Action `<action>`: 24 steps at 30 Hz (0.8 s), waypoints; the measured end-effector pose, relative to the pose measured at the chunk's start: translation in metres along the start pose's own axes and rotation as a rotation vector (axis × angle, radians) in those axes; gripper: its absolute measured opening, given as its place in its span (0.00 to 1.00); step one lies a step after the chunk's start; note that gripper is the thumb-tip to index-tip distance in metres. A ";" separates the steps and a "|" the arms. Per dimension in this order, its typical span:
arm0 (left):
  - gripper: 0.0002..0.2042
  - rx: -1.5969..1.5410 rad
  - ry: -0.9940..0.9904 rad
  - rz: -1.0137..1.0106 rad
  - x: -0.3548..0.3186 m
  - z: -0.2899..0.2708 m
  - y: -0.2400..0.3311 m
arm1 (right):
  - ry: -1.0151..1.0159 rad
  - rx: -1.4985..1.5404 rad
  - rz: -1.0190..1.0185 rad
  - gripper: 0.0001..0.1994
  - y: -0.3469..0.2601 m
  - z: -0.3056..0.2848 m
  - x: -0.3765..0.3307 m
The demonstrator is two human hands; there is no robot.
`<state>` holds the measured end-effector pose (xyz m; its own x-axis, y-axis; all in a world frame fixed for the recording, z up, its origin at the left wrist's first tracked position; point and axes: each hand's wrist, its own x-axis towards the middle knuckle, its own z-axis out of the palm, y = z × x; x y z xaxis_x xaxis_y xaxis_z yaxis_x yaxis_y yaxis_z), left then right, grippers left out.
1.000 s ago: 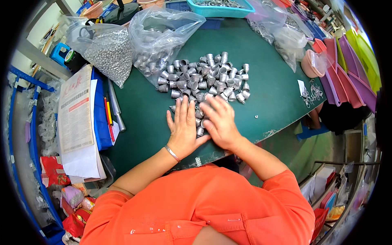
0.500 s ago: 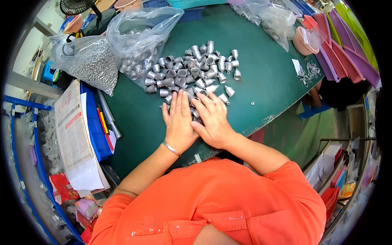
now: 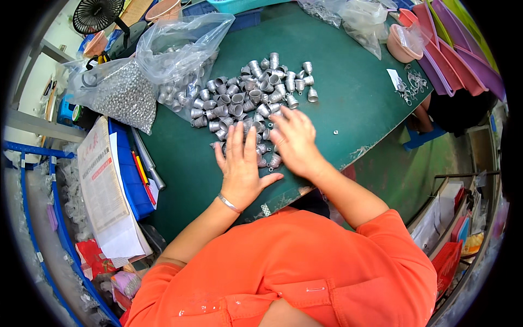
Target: The person picks up small silver metal bells and tiny metal rings from a pile on a green table. They insert a ring into the top of each bell and then place the assembled bell back onto the table.
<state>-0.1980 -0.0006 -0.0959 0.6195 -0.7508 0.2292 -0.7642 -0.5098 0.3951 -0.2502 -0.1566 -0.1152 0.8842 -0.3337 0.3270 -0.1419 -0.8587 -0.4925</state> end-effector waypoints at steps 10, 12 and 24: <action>0.41 0.072 0.100 -0.025 -0.005 0.006 -0.017 | -0.061 0.480 -0.139 0.21 -0.024 0.014 -0.016; 0.42 0.104 0.109 -0.040 -0.006 0.002 -0.018 | 0.024 0.516 -0.195 0.11 -0.011 -0.006 -0.010; 0.38 -0.048 0.094 0.006 0.002 -0.029 -0.005 | 0.202 0.046 0.201 0.05 0.088 -0.062 -0.036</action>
<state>-0.1881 0.0127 -0.0716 0.6310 -0.7099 0.3129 -0.7596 -0.4832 0.4354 -0.3224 -0.2438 -0.1202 0.7333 -0.5700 0.3706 -0.2812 -0.7505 -0.5980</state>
